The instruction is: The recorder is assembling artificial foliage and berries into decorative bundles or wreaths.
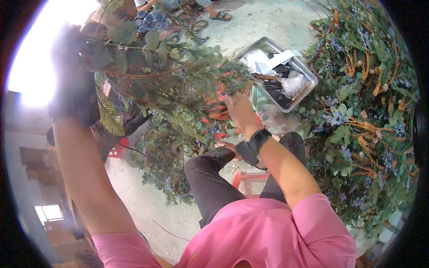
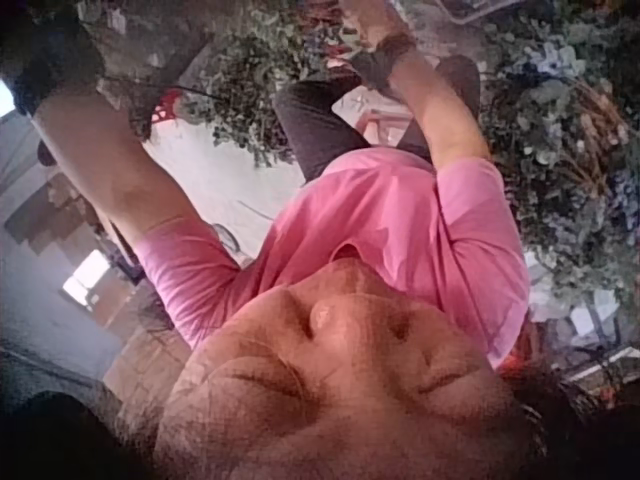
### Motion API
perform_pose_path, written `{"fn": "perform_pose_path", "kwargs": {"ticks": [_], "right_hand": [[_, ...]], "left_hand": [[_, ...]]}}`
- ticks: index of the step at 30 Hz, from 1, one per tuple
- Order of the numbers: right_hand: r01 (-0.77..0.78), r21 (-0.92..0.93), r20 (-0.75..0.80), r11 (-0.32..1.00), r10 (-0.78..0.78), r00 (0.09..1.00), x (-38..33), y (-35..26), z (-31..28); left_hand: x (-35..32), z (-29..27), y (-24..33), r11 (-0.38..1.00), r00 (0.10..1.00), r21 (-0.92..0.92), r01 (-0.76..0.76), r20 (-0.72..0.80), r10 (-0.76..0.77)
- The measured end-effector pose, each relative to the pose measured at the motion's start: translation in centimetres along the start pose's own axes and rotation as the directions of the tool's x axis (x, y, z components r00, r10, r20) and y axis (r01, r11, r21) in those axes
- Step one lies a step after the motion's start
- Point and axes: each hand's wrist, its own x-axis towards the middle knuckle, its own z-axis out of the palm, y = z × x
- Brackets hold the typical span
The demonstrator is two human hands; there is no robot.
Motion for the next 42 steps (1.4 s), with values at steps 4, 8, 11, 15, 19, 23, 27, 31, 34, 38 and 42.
{"fn": "perform_pose_path", "kwargs": {"ticks": [4, 8, 11, 15, 19, 23, 27, 31, 34, 38, 42], "right_hand": [[-0.405, 0.215, 0.163, 0.889, 0.376, 0.912, 1.1, -1.0, -0.3], [-0.192, 0.247, -0.064, 0.95, 0.214, 0.975, 0.9, 0.8, 1.7], [-0.061, 0.147, -0.129, 0.987, 0.08, 0.988, 1.1, 0.6, 1.8], [0.033, -0.134, -0.004, 0.99, -0.034, 0.999, 2.0, -0.6, 0.7], [0.229, -0.369, -0.025, 0.901, -0.256, 0.966, 2.8, 0.4, 1.6], [0.405, -0.474, 0.138, 0.781, -0.389, 0.911, 3.0, -0.2, -0.5], [0.625, -0.467, 0.385, 0.626, -0.492, 0.781, 2.2, -2.6, -2.2], [0.557, -0.569, 0.504, 0.605, -0.279, 0.817, 2.4, -3.6, -1.4], [0.497, -0.537, 0.623, 0.681, -0.077, 0.778, 3.0, -5.9, -2.7], [0.58, -0.524, 0.748, 0.624, 0.013, 0.663, 3.3, -9.8, -4.1], [0.596, -0.658, 0.498, 0.46, -0.328, 0.803, 3.5, -3.5, -3.2]], "left_hand": [[-0.6, -0.4, 0.3, 1.0, 0.999, 0.008, 0.007, -0.04, -0.006], [-1.0, 0.3, 0.7, 0.999, 1.0, 0.037, -0.008, -0.02, 0.009], [-0.8, -0.9, 0.3, 1.0, 1.0, -0.026, 0.003, -0.014, -0.003], [-1.8, -0.3, 0.9, 0.983, 0.997, 0.166, -0.073, -0.014, 0.076], [-2.0, 0.2, 1.0, 0.962, 0.99, 0.243, -0.123, -0.041, 0.137], [-3.2, 0.8, 1.7, 0.916, 0.975, 0.333, -0.223, 0.078, 0.209], [-2.2, -1.0, 1.6, 0.961, 0.997, 0.277, -0.008, -0.073, 0.029], [-2.0, -1.0, 0.9, 0.94, 0.996, 0.335, 0.065, -0.077, -0.042], [-1.8, -0.4, 0.3, 0.843, 0.995, 0.531, -0.091, 0.005, 0.104], [-0.5, -4.3, -0.3, -0.046, 0.726, 0.875, -0.482, 0.429, 0.537], [-1.9, 3.0, 2.0, 0.62, 0.942, 0.76, -0.195, -0.031, 0.334]]}}
